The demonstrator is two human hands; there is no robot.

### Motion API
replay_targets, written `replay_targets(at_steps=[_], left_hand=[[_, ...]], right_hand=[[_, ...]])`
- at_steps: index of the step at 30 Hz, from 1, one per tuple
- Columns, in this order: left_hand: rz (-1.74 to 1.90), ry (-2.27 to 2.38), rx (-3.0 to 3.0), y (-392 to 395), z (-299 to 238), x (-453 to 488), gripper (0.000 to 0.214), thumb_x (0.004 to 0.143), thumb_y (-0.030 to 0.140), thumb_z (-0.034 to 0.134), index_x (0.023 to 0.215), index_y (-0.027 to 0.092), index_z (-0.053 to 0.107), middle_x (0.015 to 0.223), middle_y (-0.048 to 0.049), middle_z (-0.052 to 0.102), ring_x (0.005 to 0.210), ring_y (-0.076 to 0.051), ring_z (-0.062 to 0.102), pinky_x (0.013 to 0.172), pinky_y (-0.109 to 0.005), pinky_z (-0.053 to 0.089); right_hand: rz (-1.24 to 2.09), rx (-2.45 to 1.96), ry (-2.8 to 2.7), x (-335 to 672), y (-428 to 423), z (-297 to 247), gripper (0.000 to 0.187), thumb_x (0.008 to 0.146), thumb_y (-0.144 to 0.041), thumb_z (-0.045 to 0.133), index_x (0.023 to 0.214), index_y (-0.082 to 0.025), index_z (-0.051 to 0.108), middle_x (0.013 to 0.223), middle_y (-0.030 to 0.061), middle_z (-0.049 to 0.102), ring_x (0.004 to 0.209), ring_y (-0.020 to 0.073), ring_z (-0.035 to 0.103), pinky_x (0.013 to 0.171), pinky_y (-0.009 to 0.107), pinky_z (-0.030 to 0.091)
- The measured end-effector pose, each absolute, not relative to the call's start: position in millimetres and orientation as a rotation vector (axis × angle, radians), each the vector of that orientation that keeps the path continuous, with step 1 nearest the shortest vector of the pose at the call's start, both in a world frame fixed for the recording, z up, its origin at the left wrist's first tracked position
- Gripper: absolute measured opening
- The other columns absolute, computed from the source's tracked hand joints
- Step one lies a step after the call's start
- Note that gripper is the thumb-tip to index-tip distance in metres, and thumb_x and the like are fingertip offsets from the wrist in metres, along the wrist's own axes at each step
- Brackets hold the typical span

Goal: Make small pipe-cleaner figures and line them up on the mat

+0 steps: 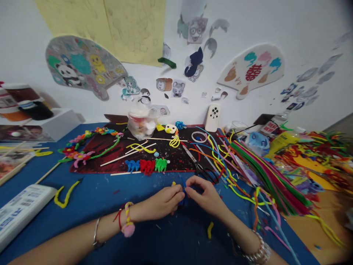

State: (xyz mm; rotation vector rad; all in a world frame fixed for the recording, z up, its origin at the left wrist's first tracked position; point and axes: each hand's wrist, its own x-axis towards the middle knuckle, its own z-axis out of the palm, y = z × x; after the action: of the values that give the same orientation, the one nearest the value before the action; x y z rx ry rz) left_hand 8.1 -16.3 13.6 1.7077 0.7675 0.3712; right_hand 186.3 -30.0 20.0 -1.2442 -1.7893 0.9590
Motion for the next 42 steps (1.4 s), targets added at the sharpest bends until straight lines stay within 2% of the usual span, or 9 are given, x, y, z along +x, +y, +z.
replay_targets(at_steps=[7, 12, 19, 22, 25, 29, 32, 37, 42], left_hand=[[0.473, 0.789, 1.580, -11, 10, 13, 0.016, 0.085, 0.031, 0.042, 0.086, 0.016, 0.049, 0.061, 0.0047, 0.049, 0.054, -0.008, 0.049, 0.056, -0.021, 0.038], [0.563, 0.919, 1.603, -10, 9, 14, 0.013, 0.081, 0.027, 0.047, 0.083, 0.015, 0.052, 0.060, 0.0050, 0.048, 0.052, -0.008, 0.048, 0.052, -0.020, 0.037], [0.555, 0.938, 1.731, -11, 9, 12, 0.020, 0.086, 0.033, 0.042, 0.084, 0.016, 0.053, 0.061, 0.0044, 0.047, 0.054, -0.009, 0.047, 0.051, -0.020, 0.035], [0.489, 0.918, 1.813, -10, 9, 11, 0.026, 0.088, 0.034, 0.038, 0.075, 0.016, 0.051, 0.058, 0.0039, 0.047, 0.053, -0.010, 0.045, 0.052, -0.021, 0.034], [0.490, 0.936, 1.971, -9, 6, 10, 0.030, 0.088, 0.033, 0.037, 0.068, 0.017, 0.051, 0.059, 0.0018, 0.049, 0.056, -0.011, 0.044, 0.057, -0.023, 0.033], [0.638, 0.993, 2.166, -11, -2, 10, 0.023, 0.086, 0.030, 0.043, 0.072, 0.019, 0.057, 0.072, -0.0031, 0.055, 0.065, -0.016, 0.047, 0.066, -0.027, 0.034], [0.643, 0.973, 2.185, -12, -5, 10, 0.025, 0.087, 0.031, 0.040, 0.073, 0.020, 0.057, 0.071, -0.0032, 0.054, 0.064, -0.016, 0.046, 0.065, -0.027, 0.033], [0.642, 0.908, 2.151, -15, 0, 11, 0.030, 0.090, 0.030, 0.035, 0.071, 0.018, 0.054, 0.067, -0.0001, 0.050, 0.062, -0.012, 0.043, 0.063, -0.024, 0.032], [0.672, 0.981, 1.966, -17, 2, 14, 0.022, 0.084, 0.034, 0.047, 0.072, 0.017, 0.054, 0.065, 0.0021, 0.050, 0.058, -0.010, 0.040, 0.056, -0.022, 0.030]], right_hand=[[0.997, -1.271, -1.723, 190, -26, 17, 0.007, 0.074, -0.025, 0.059, 0.077, -0.018, 0.057, 0.077, 0.0004, 0.063, 0.073, 0.0139, 0.059, 0.068, 0.024, 0.048], [0.957, -1.324, -1.744, 192, -25, 15, 0.008, 0.072, -0.025, 0.064, 0.072, -0.017, 0.062, 0.068, 0.0001, 0.065, 0.065, 0.0142, 0.060, 0.063, 0.024, 0.047], [0.714, -1.238, -1.743, 189, -29, 14, 0.003, 0.071, -0.019, 0.062, 0.069, -0.018, 0.061, 0.071, 0.0032, 0.067, 0.067, 0.0165, 0.062, 0.064, 0.027, 0.049], [0.698, -1.166, -1.762, 190, -30, 13, 0.004, 0.071, -0.016, 0.061, 0.068, -0.019, 0.060, 0.072, 0.0039, 0.067, 0.069, 0.0168, 0.063, 0.065, 0.028, 0.049], [0.667, -1.141, -1.781, 191, -30, 12, 0.005, 0.071, -0.014, 0.060, 0.068, -0.019, 0.060, 0.072, 0.0040, 0.067, 0.069, 0.0166, 0.063, 0.065, 0.028, 0.049], [0.634, -1.168, -1.782, 190, -31, 11, 0.004, 0.070, -0.016, 0.060, 0.068, -0.020, 0.061, 0.072, 0.0035, 0.067, 0.068, 0.0168, 0.063, 0.065, 0.029, 0.049], [0.705, -1.260, -1.719, 188, -31, 12, 0.004, 0.070, -0.020, 0.062, 0.066, -0.019, 0.061, 0.069, 0.0029, 0.066, 0.066, 0.0166, 0.062, 0.063, 0.028, 0.049], [1.040, -1.370, -1.501, 186, -27, 16, 0.017, 0.067, -0.031, 0.066, 0.064, -0.017, 0.057, 0.055, -0.0015, 0.061, 0.052, 0.0142, 0.060, 0.054, 0.026, 0.049], [1.068, -1.340, -1.477, 188, -24, 14, 0.018, 0.066, -0.032, 0.068, 0.066, -0.017, 0.058, 0.061, -0.0004, 0.063, 0.058, 0.0141, 0.061, 0.059, 0.027, 0.050]])
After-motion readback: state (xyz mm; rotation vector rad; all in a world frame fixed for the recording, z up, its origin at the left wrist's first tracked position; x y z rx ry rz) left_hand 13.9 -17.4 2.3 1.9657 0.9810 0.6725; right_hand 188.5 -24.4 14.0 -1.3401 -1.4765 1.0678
